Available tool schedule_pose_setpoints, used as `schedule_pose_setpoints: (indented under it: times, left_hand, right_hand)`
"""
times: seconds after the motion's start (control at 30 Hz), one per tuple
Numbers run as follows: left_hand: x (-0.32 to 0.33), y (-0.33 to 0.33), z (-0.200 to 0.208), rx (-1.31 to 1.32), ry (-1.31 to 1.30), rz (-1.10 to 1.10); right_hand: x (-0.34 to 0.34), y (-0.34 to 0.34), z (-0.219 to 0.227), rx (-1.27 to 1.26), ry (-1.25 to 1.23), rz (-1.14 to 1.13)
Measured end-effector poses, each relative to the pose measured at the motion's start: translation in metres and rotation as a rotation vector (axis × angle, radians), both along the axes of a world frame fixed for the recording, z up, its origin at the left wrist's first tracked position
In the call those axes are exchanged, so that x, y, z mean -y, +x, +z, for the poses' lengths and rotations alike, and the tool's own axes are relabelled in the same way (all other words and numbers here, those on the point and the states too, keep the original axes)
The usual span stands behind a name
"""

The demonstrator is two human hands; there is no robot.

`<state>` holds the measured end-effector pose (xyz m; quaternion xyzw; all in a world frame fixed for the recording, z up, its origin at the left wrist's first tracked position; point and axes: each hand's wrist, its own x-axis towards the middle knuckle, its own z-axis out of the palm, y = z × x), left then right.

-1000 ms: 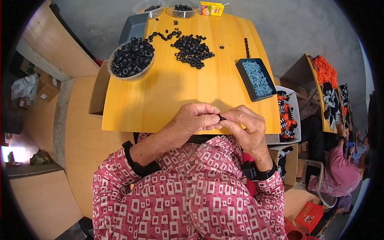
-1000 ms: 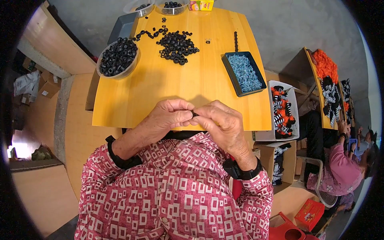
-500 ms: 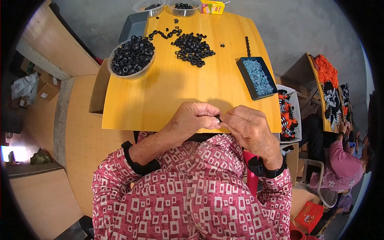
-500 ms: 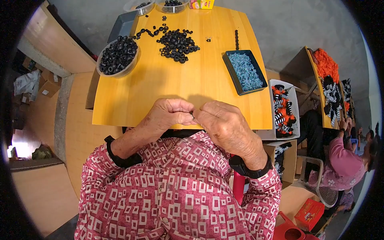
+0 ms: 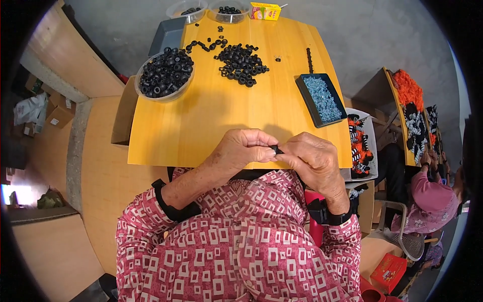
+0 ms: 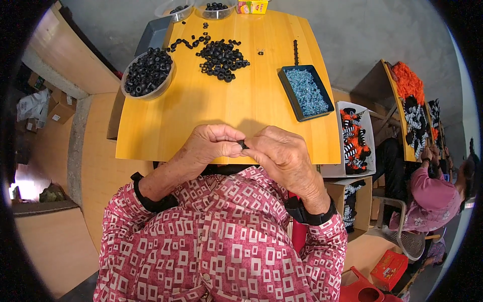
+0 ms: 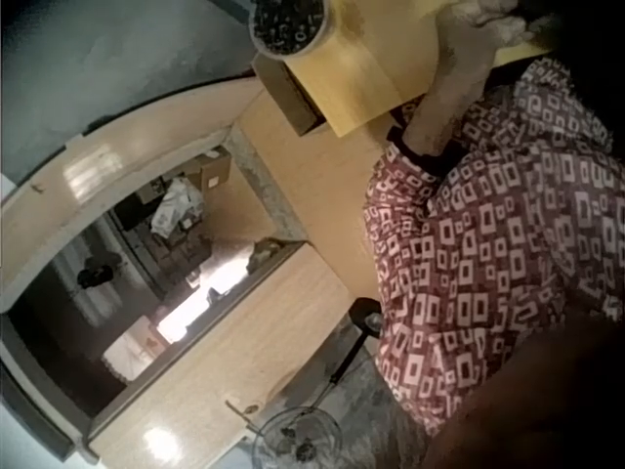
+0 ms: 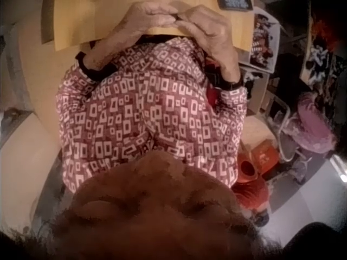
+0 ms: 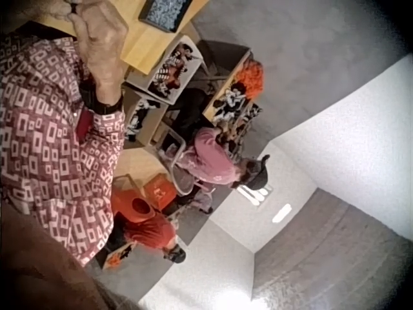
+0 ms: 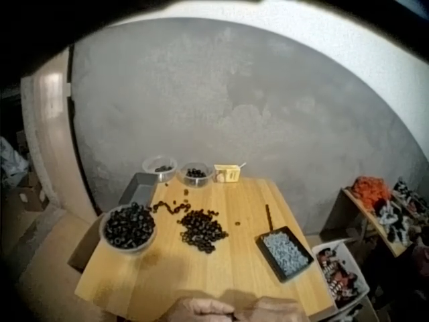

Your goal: The person assembles small black plastic components by hand at a workstation.

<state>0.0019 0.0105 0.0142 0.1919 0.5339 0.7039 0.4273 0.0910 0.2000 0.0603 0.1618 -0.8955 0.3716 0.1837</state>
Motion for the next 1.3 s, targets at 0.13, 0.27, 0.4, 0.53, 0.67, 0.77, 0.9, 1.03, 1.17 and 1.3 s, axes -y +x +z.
schedule_pose_setpoints:
  times: [0.13,0.27,0.4,0.53,0.67,0.77,0.9,1.03,1.17,1.3]
  left_hand:
    - [0.001,-0.001,-0.002,-0.228,-0.063,-0.008]
    - [0.001,-0.002,0.000,-0.141,-0.014,0.002]
    - [0.001,-0.001,0.001,0.022,0.056,-0.023]
    - [0.000,-0.002,-0.007,0.047,0.109,-0.024]
    - [0.000,-0.001,-0.008,0.048,0.113,-0.017]
    - [0.001,-0.002,-0.007,0.030,0.095,-0.016]
    - [0.000,-0.003,-0.003,0.042,0.132,-0.026]
    - [0.000,-0.004,0.000,0.031,0.127,-0.038]
    - [0.000,-0.003,-0.001,0.080,0.123,-0.020]
    - [0.000,-0.002,-0.002,0.082,0.138,-0.019]
  right_hand:
    - [-0.003,-0.004,0.009,0.034,0.163,0.056]
    - [-0.003,-0.006,0.010,0.061,0.067,0.056]
    - [0.002,-0.002,0.001,0.017,0.020,0.032]
    - [0.003,0.001,-0.012,0.032,-0.156,-0.035]
    - [0.004,0.003,-0.016,0.014,-0.208,-0.045]
    - [0.005,0.003,-0.014,0.008,-0.145,-0.059]
    - [0.006,0.003,-0.007,-0.003,-0.113,-0.078]
    - [0.005,0.004,-0.004,-0.035,-0.061,-0.080]
    - [0.004,0.003,-0.004,-0.020,-0.019,-0.089]
    - [0.004,0.006,0.000,0.007,-0.001,-0.081]
